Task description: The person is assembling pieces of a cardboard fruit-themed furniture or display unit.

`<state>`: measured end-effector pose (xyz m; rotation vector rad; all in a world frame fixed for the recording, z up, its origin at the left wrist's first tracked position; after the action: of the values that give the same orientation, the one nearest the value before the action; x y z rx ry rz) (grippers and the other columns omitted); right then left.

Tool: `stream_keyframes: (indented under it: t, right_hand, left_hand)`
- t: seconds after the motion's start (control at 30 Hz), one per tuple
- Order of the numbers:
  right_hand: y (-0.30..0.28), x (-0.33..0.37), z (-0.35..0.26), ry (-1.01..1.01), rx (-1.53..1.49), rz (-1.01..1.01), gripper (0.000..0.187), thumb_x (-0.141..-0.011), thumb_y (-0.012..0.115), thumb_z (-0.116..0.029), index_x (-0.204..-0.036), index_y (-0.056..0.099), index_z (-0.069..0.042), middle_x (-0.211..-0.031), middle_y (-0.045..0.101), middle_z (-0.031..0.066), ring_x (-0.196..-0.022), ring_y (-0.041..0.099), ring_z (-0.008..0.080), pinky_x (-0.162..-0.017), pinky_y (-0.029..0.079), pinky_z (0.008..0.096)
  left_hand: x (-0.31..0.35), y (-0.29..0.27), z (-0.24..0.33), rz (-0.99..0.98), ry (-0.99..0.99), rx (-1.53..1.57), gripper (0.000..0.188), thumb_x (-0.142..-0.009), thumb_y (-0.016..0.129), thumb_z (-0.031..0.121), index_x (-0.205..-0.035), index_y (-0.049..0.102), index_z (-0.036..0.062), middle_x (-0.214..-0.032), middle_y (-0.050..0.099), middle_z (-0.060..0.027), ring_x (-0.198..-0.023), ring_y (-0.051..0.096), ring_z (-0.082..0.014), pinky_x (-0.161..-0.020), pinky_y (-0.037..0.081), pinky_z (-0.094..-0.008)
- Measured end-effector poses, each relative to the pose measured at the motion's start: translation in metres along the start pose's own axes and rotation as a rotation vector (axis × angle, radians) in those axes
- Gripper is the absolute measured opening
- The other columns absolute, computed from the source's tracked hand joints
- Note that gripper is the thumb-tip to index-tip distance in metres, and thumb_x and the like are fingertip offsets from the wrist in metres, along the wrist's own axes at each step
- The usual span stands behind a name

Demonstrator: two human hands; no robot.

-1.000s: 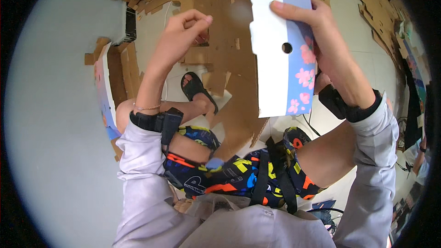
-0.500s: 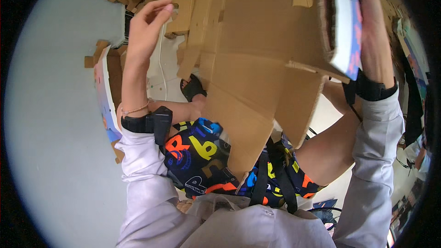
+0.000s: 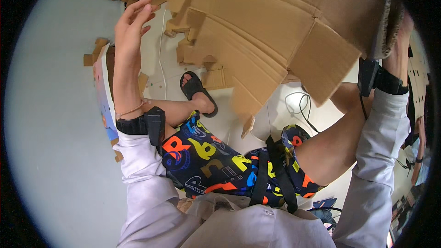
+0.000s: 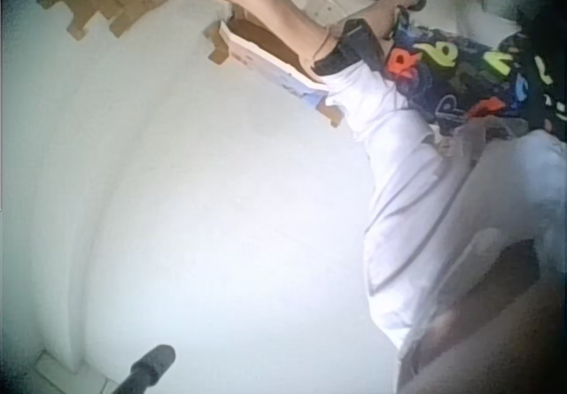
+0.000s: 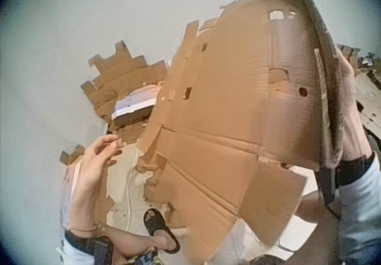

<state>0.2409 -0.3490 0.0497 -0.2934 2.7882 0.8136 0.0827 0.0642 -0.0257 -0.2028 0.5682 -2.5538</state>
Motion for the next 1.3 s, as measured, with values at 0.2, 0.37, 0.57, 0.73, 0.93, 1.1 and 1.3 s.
stream_keyframes:
  t: [0.2,0.37,0.57,0.73,0.93,1.1,1.3]
  right_hand:
    - [-0.03,0.031,0.032,0.14,0.219,0.045,0.027,-0.086,0.059,-0.026,-0.097,0.062,-0.001,-0.089,0.066,0.0115,-0.073,0.063,0.0165,-0.063,0.053,0.0277]
    - [-0.028,0.041,0.047,0.22,0.282,0.039,0.028,-0.086,0.059,-0.026,-0.097,0.061,-0.001,-0.09,0.065,0.0115,-0.074,0.063,0.0169,-0.065,0.052,0.028]
    - [-0.024,0.047,0.056,0.271,0.322,0.021,0.028,-0.086,0.059,-0.026,-0.098,0.061,-0.001,-0.092,0.065,0.0116,-0.076,0.062,0.0173,-0.066,0.052,0.0283]
    - [-0.016,0.045,0.062,0.291,0.346,0.005,0.029,-0.086,0.058,-0.027,-0.099,0.06,-0.001,-0.093,0.064,0.0116,-0.078,0.062,0.0176,-0.067,0.052,0.0285]
    - [-0.003,0.031,0.066,0.281,0.37,-0.029,0.029,-0.086,0.058,-0.027,-0.1,0.06,-0.001,-0.094,0.064,0.0116,-0.079,0.061,0.018,-0.068,0.052,0.0288]
    - [0.002,0.016,0.064,0.258,0.379,-0.041,0.03,-0.086,0.058,-0.027,-0.101,0.059,-0.001,-0.095,0.063,0.0117,-0.081,0.061,0.0184,-0.069,0.051,0.0291]
    - [-0.014,0.029,0.056,0.264,0.398,-0.014,0.031,-0.086,0.058,-0.027,-0.102,0.059,-0.001,-0.096,0.062,0.0117,-0.083,0.06,0.0188,-0.071,0.051,0.0294]
  left_hand:
    - [0.016,0.035,0.016,-0.268,0.046,0.21,0.035,-0.091,0.052,0.032,-0.115,0.054,0.0057,-0.099,0.065,-0.0105,-0.088,0.062,-0.0153,-0.079,0.043,-0.0247]
    - [0.011,0.022,0.023,-0.234,0.059,0.232,0.035,-0.092,0.049,0.031,-0.115,0.054,0.0048,-0.098,0.065,-0.0121,-0.087,0.063,-0.0167,-0.078,0.045,-0.0264]
    - [0.008,0.012,0.009,-0.166,-0.03,0.462,0.035,-0.094,0.045,0.027,-0.118,0.048,0.0019,-0.107,0.06,-0.0174,-0.096,0.059,-0.0231,-0.083,0.045,-0.0307]
    - [0.01,0.031,-0.009,-0.182,-0.224,0.817,0.036,-0.095,0.041,0.024,-0.124,0.04,0.0032,-0.125,0.046,-0.0218,-0.112,0.048,-0.0315,-0.091,0.041,-0.0367]
    - [0.024,0.059,0.009,-0.403,-0.274,1.123,0.041,-0.096,0.039,0.03,-0.132,0.036,0.0108,-0.138,0.034,-0.0186,-0.127,0.033,-0.0324,-0.1,0.034,-0.041]
    - [0.025,0.061,0.016,-0.473,-0.259,1.038,0.043,-0.095,0.042,0.03,-0.129,0.036,0.0038,-0.134,0.037,-0.0253,-0.123,0.039,-0.0359,-0.097,0.035,-0.0409]
    - [0.006,0.01,-0.006,-0.156,-0.229,0.864,0.047,-0.094,0.043,0.029,-0.131,0.035,0.0024,-0.135,0.038,-0.0222,-0.125,0.037,-0.0321,-0.1,0.033,-0.0397]
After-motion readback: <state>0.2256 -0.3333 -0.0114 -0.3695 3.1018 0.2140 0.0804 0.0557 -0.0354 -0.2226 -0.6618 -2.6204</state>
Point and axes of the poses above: each hand's wrist, its own x-axis away from the middle knuckle, its own y-axis out of the palm, z = x × y, the point moved 10 cm from there along -x, towards the middle knuckle
